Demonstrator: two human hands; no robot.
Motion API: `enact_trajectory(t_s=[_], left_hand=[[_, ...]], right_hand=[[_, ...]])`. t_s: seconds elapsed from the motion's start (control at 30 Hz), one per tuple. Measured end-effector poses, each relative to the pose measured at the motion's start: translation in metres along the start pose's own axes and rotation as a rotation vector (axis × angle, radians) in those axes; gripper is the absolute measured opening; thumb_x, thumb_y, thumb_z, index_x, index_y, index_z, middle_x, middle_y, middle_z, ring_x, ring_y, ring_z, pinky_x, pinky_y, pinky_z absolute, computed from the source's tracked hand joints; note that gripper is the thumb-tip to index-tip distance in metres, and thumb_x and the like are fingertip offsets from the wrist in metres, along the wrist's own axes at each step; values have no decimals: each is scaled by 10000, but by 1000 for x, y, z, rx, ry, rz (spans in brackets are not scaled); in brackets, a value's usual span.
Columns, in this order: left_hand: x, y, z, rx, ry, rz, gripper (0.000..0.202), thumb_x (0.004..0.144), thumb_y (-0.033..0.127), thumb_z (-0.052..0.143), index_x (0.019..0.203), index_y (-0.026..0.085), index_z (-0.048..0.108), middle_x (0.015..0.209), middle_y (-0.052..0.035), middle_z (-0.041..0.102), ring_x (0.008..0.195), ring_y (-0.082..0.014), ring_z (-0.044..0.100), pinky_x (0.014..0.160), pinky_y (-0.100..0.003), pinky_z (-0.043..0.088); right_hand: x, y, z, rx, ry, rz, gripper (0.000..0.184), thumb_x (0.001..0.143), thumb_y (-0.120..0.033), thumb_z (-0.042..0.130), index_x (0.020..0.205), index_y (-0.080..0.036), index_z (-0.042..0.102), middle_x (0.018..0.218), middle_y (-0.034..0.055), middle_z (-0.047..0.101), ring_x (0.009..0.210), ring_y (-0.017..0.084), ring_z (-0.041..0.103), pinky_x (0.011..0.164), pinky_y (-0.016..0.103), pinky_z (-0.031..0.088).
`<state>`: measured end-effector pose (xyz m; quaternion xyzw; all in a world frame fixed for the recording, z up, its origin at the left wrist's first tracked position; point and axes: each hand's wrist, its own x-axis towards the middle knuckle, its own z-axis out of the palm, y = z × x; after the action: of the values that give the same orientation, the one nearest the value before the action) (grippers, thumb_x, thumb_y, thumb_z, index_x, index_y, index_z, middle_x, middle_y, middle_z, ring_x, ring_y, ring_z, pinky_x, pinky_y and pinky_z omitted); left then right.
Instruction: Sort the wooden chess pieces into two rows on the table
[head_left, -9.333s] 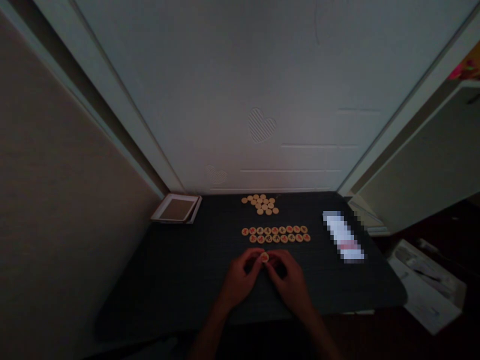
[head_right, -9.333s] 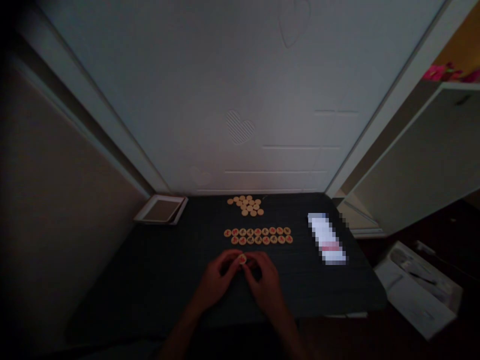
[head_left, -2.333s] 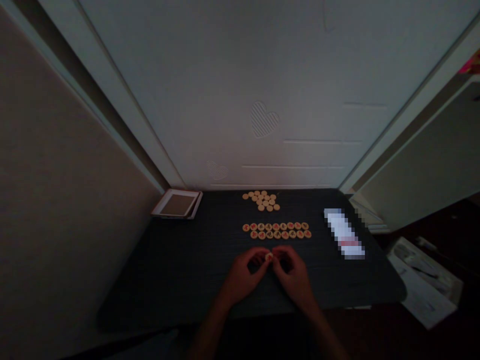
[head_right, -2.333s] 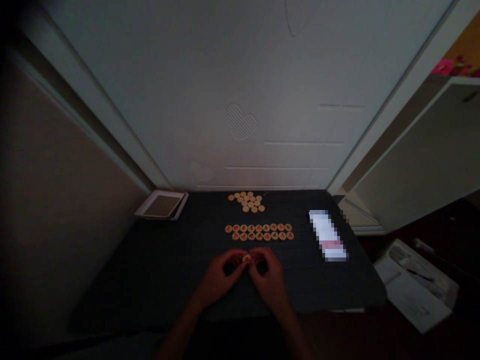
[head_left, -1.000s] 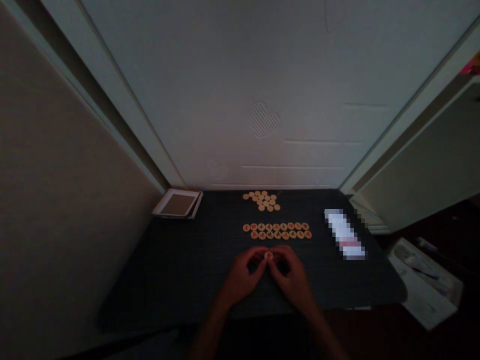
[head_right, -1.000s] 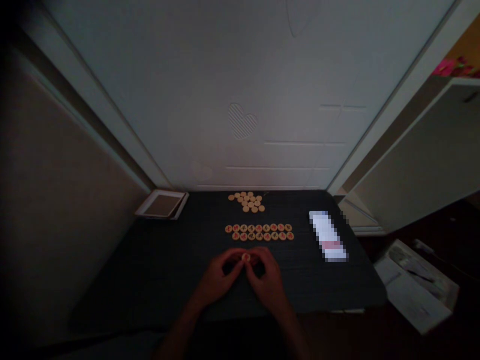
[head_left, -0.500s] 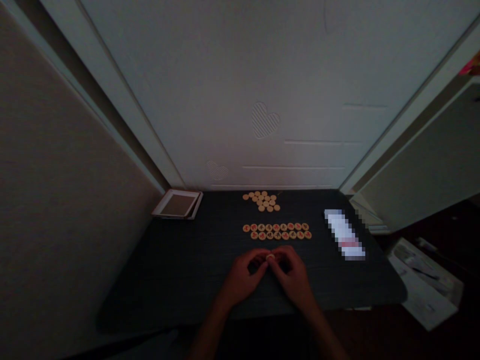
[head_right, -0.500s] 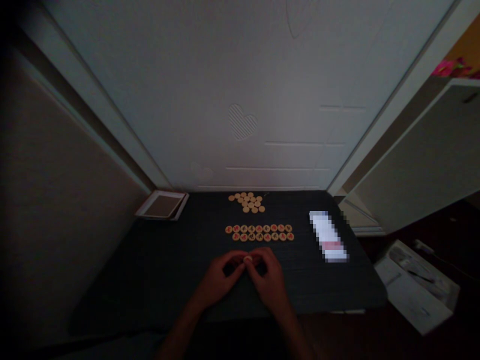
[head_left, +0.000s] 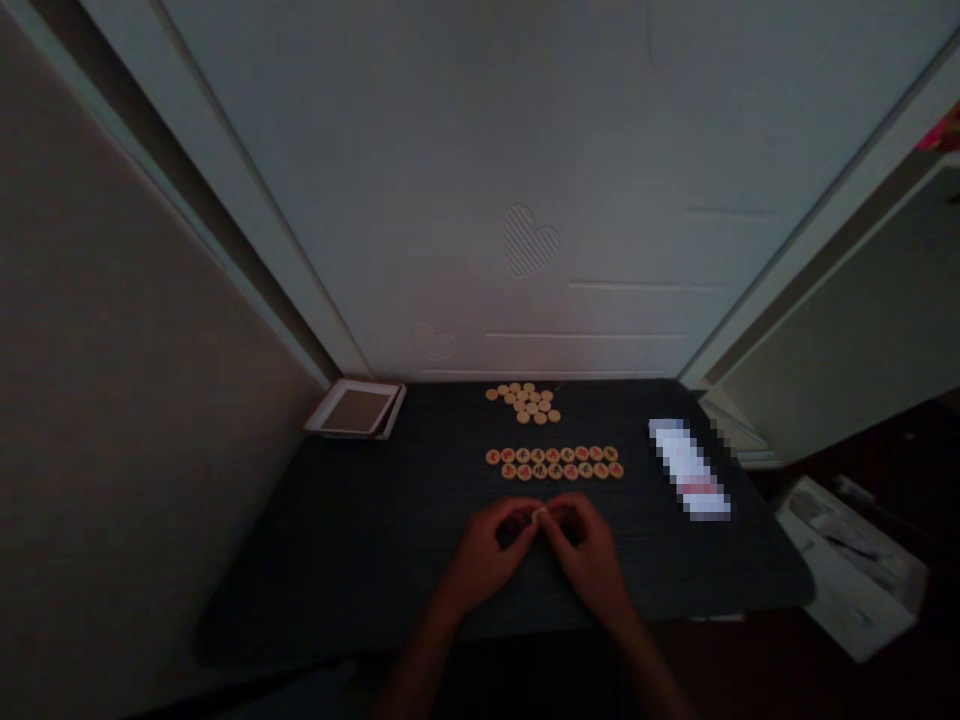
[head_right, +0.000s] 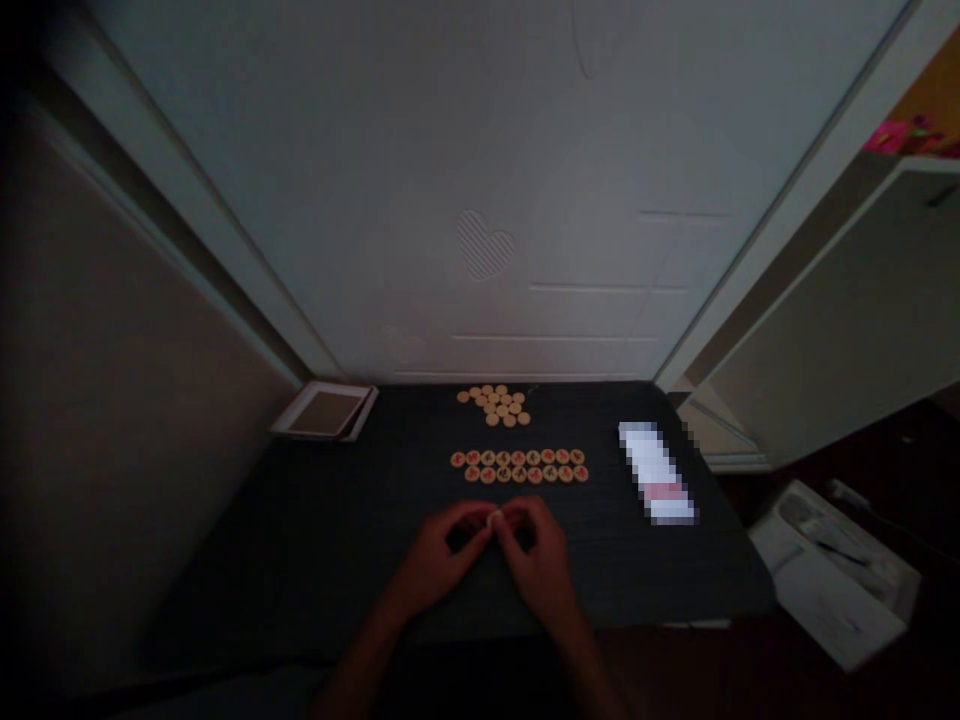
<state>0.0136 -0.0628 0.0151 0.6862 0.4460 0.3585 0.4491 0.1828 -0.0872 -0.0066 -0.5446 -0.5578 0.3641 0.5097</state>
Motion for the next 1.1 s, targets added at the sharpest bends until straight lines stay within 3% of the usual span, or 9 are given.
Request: enact_trajectory(t_s=[0.67,1.1], left_hand=[[0,1,2,-34,5,-26,240,946,360,614,1149,262,696,1071,-22,766,926,-177,713,880,-317,567],[0,-2,1,18,-5,-22,233,914,321,640,1132,254,690,1002,-16,764,865,-170,701,835,-303,566]], right_hand=[[-2,-1,-1,51,-18,-1,157,914,-342,642,1009,-219,627,911,42,701,825,194,696,764,305,564],[1,3,1,25,14,39,243,879,-425,701,981,-214,640,859,41,713,787,204,700,736,312,565]])
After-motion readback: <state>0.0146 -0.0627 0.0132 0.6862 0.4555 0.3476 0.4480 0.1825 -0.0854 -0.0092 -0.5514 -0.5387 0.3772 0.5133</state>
